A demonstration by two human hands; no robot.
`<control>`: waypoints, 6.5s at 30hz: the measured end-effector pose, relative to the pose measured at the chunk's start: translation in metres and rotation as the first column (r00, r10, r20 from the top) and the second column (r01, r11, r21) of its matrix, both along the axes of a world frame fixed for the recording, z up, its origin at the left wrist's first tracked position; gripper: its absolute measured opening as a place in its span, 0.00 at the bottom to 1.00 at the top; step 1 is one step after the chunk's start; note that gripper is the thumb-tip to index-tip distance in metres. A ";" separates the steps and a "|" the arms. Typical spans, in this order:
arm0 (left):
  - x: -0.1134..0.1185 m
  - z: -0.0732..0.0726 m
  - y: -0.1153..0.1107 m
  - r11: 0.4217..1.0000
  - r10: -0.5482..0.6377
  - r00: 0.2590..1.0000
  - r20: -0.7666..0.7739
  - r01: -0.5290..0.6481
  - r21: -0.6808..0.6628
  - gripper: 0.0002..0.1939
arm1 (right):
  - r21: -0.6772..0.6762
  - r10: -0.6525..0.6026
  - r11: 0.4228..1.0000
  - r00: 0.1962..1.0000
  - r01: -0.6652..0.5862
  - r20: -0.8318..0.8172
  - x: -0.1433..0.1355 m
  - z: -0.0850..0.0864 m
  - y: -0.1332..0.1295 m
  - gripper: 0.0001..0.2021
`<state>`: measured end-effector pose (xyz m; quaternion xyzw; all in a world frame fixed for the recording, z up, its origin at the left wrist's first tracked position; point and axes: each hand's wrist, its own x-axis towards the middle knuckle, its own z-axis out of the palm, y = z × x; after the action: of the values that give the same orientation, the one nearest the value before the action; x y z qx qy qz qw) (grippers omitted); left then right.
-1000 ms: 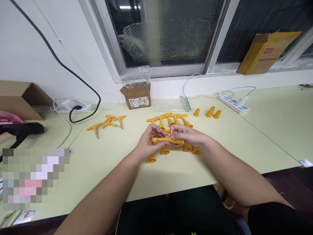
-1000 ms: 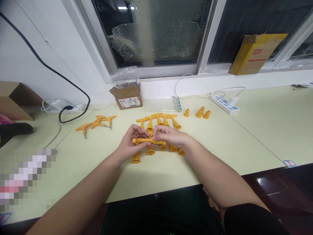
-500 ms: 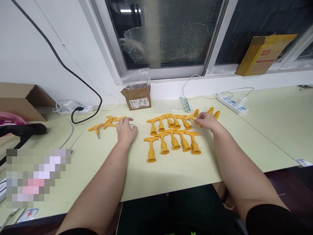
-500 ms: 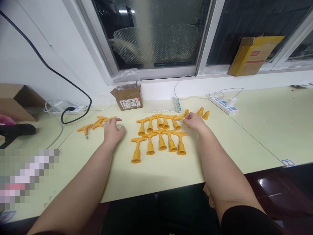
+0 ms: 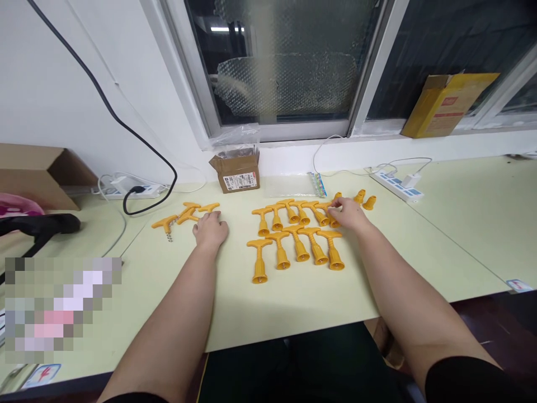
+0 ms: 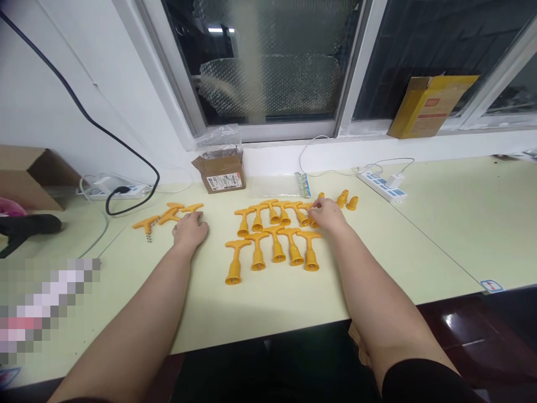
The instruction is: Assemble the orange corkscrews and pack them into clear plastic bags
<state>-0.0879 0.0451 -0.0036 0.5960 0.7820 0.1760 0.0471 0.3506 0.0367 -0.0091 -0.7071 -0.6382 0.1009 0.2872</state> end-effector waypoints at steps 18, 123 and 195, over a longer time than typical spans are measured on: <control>0.016 0.010 -0.020 0.988 -0.149 0.986 0.068 0.145 0.060 0.33 | 0.214 -0.117 0.968 0.991 0.129 -0.066 0.018 -0.027 0.028 0.18; 0.047 0.012 -0.033 0.986 -0.167 0.601 0.781 0.117 0.120 0.39 | 0.091 0.333 0.848 0.392 -0.522 -0.858 -0.092 0.040 -0.049 0.13; -0.036 0.007 -0.028 0.981 0.047 0.998 0.038 -0.053 0.188 0.12 | 0.408 -0.265 0.878 0.964 0.253 -0.027 0.053 -0.010 -0.011 0.17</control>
<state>-0.1236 0.0175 0.0030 0.5750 0.7756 0.2604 -0.0010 0.4036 0.0255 -0.0193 -0.7119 -0.5491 -0.0840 0.4296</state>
